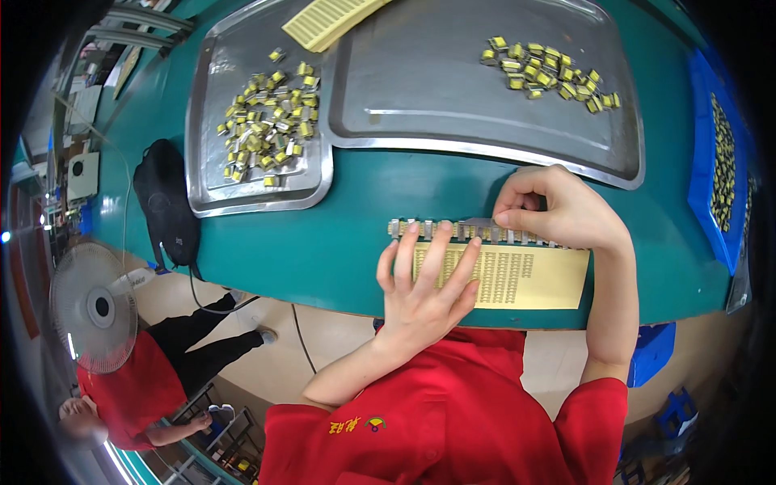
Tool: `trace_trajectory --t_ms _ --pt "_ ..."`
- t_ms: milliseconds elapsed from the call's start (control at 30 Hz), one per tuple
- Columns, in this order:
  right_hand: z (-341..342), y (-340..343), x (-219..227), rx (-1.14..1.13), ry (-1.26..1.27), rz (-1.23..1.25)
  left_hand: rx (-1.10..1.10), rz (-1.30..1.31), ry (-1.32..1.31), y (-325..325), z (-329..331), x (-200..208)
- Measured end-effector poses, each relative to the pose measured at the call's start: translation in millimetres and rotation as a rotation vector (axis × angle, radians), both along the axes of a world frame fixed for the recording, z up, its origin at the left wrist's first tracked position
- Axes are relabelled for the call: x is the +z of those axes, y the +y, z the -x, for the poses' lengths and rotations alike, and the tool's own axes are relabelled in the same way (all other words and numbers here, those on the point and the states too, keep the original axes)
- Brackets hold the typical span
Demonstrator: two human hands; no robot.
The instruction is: Placing small electronic components into a plastic jig for assembly.
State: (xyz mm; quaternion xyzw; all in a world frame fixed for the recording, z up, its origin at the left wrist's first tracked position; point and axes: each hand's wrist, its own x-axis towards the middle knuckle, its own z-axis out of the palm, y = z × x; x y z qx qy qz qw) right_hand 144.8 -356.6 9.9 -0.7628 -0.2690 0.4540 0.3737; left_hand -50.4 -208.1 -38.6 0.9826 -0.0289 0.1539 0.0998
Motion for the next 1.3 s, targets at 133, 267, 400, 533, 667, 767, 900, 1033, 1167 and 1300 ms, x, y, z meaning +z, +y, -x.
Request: trace_trajectory --t_ms 133,267,400,533,667,767,900,1033,1167,1300 --pt "0 -2 2 -0.034 0.018 -0.029 0.019 0.004 -0.035 -4 -2 -2" --pt "0 0 4 -0.060 -0.013 -0.030 0.053 0.028 -0.046 -6 2 -2" --pt "-7 -12 -12 -0.119 0.067 -0.104 0.035 0.114 -0.121 -11 -5 -4" --pt "-7 -14 -18 -0.178 0.202 -0.223 0.043 0.130 -0.195 -14 -7 -4" --pt "-7 -18 -19 -0.170 0.263 -0.280 0.051 0.146 -0.243 -15 -9 -5" --pt "-9 -18 -18 -0.185 0.399 -0.320 0.053 0.172 -0.231 -15 -5 -6" --pt "-10 -20 -19 -0.225 0.385 -0.338 0.016 0.278 -0.319 -14 1 -13" --pt "-14 -22 -21 -0.207 0.368 -0.361 -0.025 0.321 -0.375 -14 3 -13" --pt "-16 -21 -21 -0.235 0.352 -0.341 -0.043 0.418 -0.364 -11 2 -10" --pt "-16 -20 -21 -0.235 0.357 -0.355 -0.044 0.477 -0.347 -11 2 -11"
